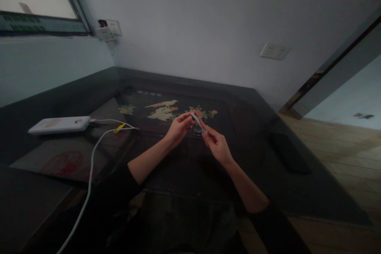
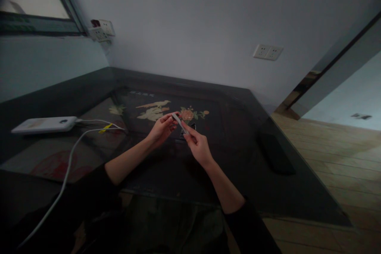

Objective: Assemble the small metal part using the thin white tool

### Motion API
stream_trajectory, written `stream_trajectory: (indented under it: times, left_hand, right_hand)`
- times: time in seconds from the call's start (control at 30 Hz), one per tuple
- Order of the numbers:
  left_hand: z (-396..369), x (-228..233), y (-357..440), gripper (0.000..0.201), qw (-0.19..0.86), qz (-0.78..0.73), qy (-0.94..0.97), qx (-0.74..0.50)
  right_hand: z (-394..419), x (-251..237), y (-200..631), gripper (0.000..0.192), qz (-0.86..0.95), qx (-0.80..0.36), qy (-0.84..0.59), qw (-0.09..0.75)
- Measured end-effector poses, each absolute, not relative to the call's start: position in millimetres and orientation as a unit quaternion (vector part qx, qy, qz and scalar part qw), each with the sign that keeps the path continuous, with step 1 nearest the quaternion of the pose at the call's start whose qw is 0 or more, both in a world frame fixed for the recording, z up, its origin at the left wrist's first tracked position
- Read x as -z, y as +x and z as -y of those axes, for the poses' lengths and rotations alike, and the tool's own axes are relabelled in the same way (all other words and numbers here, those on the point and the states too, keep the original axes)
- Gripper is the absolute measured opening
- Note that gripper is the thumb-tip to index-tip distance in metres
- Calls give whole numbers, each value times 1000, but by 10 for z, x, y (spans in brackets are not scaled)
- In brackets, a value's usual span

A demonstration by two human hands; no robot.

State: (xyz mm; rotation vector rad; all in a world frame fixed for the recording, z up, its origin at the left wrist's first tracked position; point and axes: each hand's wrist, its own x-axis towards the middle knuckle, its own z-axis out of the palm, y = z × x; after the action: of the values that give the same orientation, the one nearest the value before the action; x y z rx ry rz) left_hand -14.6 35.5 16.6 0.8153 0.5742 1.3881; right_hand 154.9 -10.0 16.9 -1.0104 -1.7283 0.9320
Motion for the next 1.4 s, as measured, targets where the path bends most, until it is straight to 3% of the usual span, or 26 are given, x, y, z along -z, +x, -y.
stream_trajectory:
  times: [0.23,0.6,1.1,1.4]
  left_hand:
    - [-342,-193,-148,38,657,-257,364,-608]
    - [-366,-144,-146,41,650,-276,373,-602]
    - [-318,-223,-151,37,644,-258,376,-614]
    - [-352,-165,-159,35,653,-273,361,-607]
  right_hand:
    - [120,-171,1541,47,694,-400,-394,451]
    - [26,-171,1611,46,708,-304,-441,460]
    - [135,-227,1548,48,709,-388,-396,435]
    - [68,-179,1571,45,713,-338,-423,445]
